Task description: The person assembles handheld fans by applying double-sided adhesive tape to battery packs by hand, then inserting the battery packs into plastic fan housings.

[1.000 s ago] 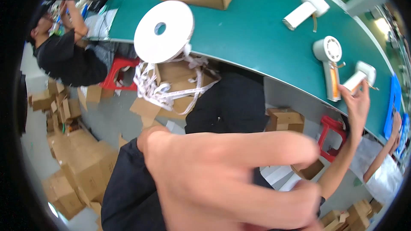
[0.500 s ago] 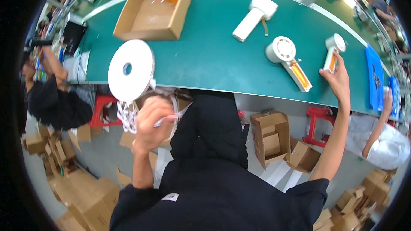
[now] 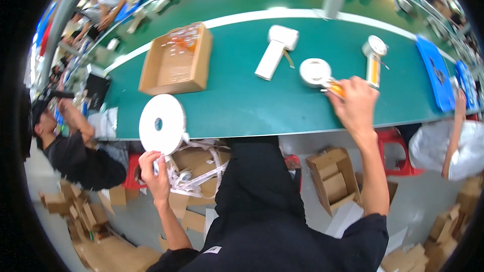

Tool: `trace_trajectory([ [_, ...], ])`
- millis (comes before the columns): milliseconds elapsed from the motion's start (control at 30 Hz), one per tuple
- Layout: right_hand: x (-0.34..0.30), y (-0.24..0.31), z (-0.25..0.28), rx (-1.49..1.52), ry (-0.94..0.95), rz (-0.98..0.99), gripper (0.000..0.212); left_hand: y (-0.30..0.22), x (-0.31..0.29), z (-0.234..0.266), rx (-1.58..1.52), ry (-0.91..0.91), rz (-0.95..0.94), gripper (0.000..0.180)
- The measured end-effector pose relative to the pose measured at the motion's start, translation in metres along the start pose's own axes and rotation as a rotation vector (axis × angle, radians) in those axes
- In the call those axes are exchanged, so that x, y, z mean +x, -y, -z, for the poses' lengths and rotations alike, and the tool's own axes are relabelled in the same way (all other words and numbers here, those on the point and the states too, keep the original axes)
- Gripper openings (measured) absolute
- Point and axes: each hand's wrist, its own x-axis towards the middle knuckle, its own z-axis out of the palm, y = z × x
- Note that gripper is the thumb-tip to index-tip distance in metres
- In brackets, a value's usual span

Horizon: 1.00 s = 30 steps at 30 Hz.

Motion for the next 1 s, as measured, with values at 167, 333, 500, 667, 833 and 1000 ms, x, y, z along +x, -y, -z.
trace_trajectory([
  [167, -0.005, -0.044, -0.012, -0.263, -0.069, -0.276, 0.039, 0.004, 0.037, -0.002, 0.072, -0.003, -0.197, 0.008],
  [333, -0.010, -0.042, -0.026, -0.276, -0.152, -0.393, 0.042, 0.012, 0.081, -0.014, 0.088, 0.008, -0.273, 0.007],
  [500, -0.034, -0.007, -0.030, -0.130, -0.306, -0.292, 0.037, -0.001, 0.145, -0.041, 0.094, -0.012, -0.373, 0.011],
  [667, -0.056, 0.034, -0.033, 0.171, -0.330, -0.231, 0.029, -0.005, 0.213, -0.097, 0.252, 0.114, -0.288, 0.025],
  [833, -0.076, 0.051, -0.028, 0.330, -0.297, -0.318, 0.028, -0.002, 0.235, -0.119, 0.460, 0.148, -0.340, 0.021],
  [1000, -0.086, 0.055, -0.025, 0.397, -0.308, -0.367, 0.026, -0.008, 0.232, -0.113, 0.461, 0.126, -0.430, 0.017],
])
